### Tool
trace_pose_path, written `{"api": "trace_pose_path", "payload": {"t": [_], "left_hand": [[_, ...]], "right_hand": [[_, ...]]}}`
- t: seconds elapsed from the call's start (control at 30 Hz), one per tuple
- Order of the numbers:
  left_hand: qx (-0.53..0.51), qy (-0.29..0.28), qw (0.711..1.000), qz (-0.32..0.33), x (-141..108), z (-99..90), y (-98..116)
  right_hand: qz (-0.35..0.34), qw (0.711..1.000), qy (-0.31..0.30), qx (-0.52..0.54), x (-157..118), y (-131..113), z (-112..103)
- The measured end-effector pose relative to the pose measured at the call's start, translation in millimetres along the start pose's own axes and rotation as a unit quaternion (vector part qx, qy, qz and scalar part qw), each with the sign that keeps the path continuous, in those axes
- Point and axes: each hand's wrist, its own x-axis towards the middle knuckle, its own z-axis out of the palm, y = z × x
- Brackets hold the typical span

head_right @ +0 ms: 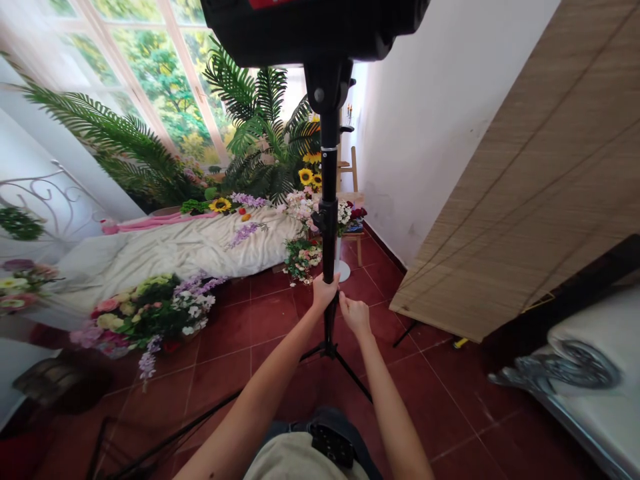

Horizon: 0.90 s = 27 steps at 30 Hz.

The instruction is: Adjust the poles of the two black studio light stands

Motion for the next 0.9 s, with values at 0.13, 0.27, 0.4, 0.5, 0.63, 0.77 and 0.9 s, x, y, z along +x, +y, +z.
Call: {"api": "trace_pose_path", "payload": {"t": [0.13,0.27,0.4,0.5,0.63,0.77,0.9], "left_hand": [[0.000,0.000,1.000,-0.002,-1,-0.9,2],[-0.002,0.005,1.000,-0.008,-3,-1.8,7],[-0.003,0.006,1.000,-0.010,-5,-2.3,12],[0.006,0.007,1.000,-0.027,-4,-1.9,12],[0.031,-0.011,0.996,-0.083,-1,-0.5,10],[0.018,-0.034,0.993,-0.109,-1,-1.1,8],[-0.097,-0.051,0.992,-0.070,-13,-6.8,4]], "right_hand": [[0.003,0.999,-0.006,0.035,1,1,3],[0.017,0.996,-0.011,0.087,2,0,5],[0.030,0.991,-0.017,0.131,3,-1,4],[0.032,0.987,-0.016,0.155,4,-1,4],[0.032,0.984,-0.012,0.177,3,-2,3],[0.046,0.982,-0.014,0.185,2,-4,-1],[0.046,0.979,-0.028,0.198,0,-5,-7]]}}
